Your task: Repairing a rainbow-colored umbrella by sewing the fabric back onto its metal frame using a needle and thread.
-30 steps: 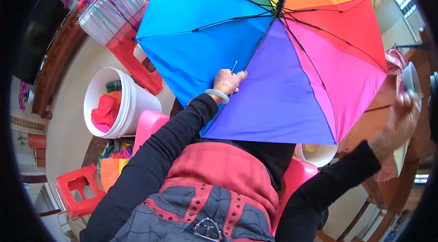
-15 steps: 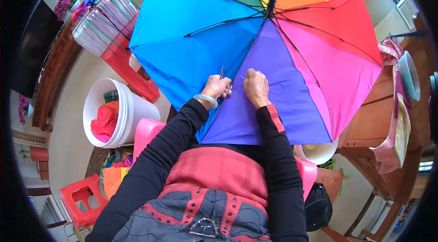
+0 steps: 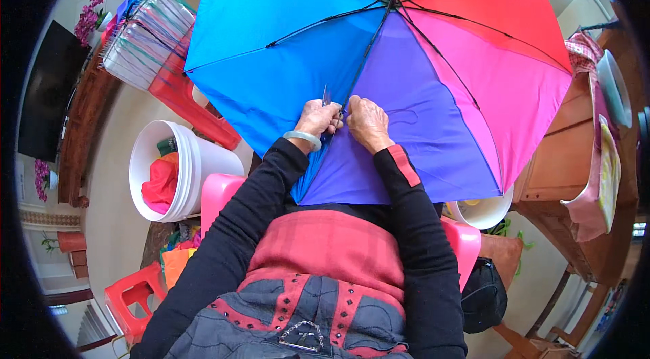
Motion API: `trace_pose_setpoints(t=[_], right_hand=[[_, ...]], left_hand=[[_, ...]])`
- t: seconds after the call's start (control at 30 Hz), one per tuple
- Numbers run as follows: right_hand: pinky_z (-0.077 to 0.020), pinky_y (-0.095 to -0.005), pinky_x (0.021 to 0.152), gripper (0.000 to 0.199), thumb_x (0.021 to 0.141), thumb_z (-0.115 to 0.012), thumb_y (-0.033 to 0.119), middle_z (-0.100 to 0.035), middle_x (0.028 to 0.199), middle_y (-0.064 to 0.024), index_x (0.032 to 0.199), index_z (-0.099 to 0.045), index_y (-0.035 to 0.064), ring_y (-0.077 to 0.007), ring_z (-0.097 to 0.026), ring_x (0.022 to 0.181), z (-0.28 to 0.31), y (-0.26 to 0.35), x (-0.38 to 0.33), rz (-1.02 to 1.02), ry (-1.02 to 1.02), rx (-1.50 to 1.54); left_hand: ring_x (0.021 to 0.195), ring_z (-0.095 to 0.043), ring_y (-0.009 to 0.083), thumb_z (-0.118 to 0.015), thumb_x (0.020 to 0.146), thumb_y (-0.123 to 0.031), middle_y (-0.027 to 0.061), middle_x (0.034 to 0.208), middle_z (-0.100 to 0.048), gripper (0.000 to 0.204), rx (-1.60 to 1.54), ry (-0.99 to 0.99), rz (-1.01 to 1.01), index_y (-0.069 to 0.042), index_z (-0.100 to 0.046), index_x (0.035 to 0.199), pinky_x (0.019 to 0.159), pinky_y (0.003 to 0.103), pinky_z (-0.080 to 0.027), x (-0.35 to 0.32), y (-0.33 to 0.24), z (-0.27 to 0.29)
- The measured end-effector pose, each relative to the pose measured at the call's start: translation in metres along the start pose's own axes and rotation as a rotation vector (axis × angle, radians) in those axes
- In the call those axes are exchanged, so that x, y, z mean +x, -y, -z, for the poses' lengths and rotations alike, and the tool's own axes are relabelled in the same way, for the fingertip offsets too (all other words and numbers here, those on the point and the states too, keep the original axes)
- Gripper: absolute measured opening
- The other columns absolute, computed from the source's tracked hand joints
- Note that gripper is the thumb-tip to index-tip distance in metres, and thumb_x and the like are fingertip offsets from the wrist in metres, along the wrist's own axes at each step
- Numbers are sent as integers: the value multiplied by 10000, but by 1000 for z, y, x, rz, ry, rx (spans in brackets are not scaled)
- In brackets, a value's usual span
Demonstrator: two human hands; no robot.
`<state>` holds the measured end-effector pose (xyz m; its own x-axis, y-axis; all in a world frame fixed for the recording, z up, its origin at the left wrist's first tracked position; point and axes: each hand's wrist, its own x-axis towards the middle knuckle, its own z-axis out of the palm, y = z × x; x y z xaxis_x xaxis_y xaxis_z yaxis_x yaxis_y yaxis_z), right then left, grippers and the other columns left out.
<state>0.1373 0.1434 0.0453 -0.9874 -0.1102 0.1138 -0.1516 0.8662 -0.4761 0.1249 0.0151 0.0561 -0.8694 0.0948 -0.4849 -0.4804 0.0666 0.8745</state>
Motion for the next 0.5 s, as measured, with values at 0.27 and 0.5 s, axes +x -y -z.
trace_pose_setpoints(t=[0.27, 0.5], right_hand=[[-462, -444, 627, 90, 729, -487, 81, -579, 761, -194, 778, -534, 23, -347, -580, 757, 2, 1, -2, -86, -46, 85], [-460, -444, 628, 89, 715, -503, 86, -569, 768, -208, 760, -531, 15, -366, -570, 747, -5, 2, -3, -134, -134, 40]], left_hand=[[469, -498, 98, -520, 802, -134, 52, 594, -525, 170, -45, 9, 18, -7, -523, 691, 384, 200, -367, 4, 2, 1], [476, -502, 100, -518, 802, -113, 52, 608, -530, 145, -82, 33, 12, 1, -523, 712, 388, 195, -373, 4, 4, 4]])
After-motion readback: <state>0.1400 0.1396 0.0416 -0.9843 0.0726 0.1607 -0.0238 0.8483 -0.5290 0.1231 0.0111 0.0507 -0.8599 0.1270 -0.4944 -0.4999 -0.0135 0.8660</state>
